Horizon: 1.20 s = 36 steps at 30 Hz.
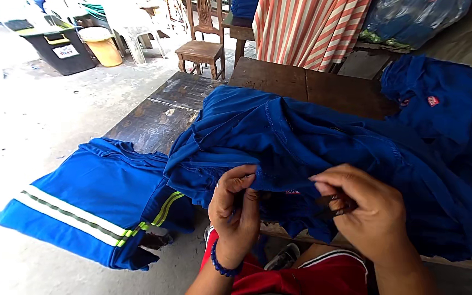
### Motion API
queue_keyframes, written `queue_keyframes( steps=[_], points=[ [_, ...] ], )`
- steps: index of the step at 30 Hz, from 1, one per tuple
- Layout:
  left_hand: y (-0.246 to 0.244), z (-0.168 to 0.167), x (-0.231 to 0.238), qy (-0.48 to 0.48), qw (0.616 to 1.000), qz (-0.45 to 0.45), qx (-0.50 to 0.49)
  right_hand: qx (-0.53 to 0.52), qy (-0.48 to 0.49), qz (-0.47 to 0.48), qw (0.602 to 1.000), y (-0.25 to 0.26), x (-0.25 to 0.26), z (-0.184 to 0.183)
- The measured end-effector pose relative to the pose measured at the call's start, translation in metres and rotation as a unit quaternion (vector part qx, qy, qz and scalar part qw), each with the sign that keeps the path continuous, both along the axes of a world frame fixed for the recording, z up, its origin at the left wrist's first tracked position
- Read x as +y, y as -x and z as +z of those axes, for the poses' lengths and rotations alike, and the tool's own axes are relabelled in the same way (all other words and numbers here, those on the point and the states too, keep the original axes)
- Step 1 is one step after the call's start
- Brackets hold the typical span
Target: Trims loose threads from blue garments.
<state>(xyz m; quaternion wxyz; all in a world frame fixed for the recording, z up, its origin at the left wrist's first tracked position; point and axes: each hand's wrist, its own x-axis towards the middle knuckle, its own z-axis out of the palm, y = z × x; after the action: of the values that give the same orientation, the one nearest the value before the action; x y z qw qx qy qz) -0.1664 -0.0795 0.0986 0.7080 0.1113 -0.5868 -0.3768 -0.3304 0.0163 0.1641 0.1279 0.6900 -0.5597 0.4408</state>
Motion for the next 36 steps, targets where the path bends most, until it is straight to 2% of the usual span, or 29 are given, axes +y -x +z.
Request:
queue_keyframes(
  steps=[3,7,11,15,19,26,31,36],
  points=[
    [-0.014,0.001,-0.014,-0.062,0.993,-0.089,-0.051,-0.129,-0.055,0.056,0.989,0.013,-0.014,0.008],
    [-0.031,0.0,-0.036,-0.094,0.969,-0.19,-0.125,-0.353,-0.141,0.059,0.923,0.017,-0.031,0.012],
    [-0.033,0.0,-0.048,0.003,0.963,-0.206,-0.172,-0.413,-0.166,0.054,0.894,0.015,-0.031,0.016],
    [-0.027,0.002,-0.046,0.048,0.968,-0.142,-0.2,-0.425,-0.168,0.052,0.888,0.014,-0.031,0.016],
    [-0.025,0.004,-0.04,0.01,0.972,-0.113,-0.205,-0.379,-0.153,0.061,0.911,0.015,-0.031,0.012],
    [-0.021,0.004,-0.025,-0.131,0.966,-0.214,-0.057,-0.242,-0.091,0.041,0.965,0.009,-0.029,0.001],
    [-0.02,0.002,-0.019,-0.149,0.955,-0.253,0.023,-0.114,-0.041,0.031,0.992,-0.009,-0.009,0.005],
    [-0.022,0.004,-0.016,-0.11,0.965,-0.236,0.01,0.061,-0.023,-0.046,0.997,-0.033,-0.002,0.002]
  ],
)
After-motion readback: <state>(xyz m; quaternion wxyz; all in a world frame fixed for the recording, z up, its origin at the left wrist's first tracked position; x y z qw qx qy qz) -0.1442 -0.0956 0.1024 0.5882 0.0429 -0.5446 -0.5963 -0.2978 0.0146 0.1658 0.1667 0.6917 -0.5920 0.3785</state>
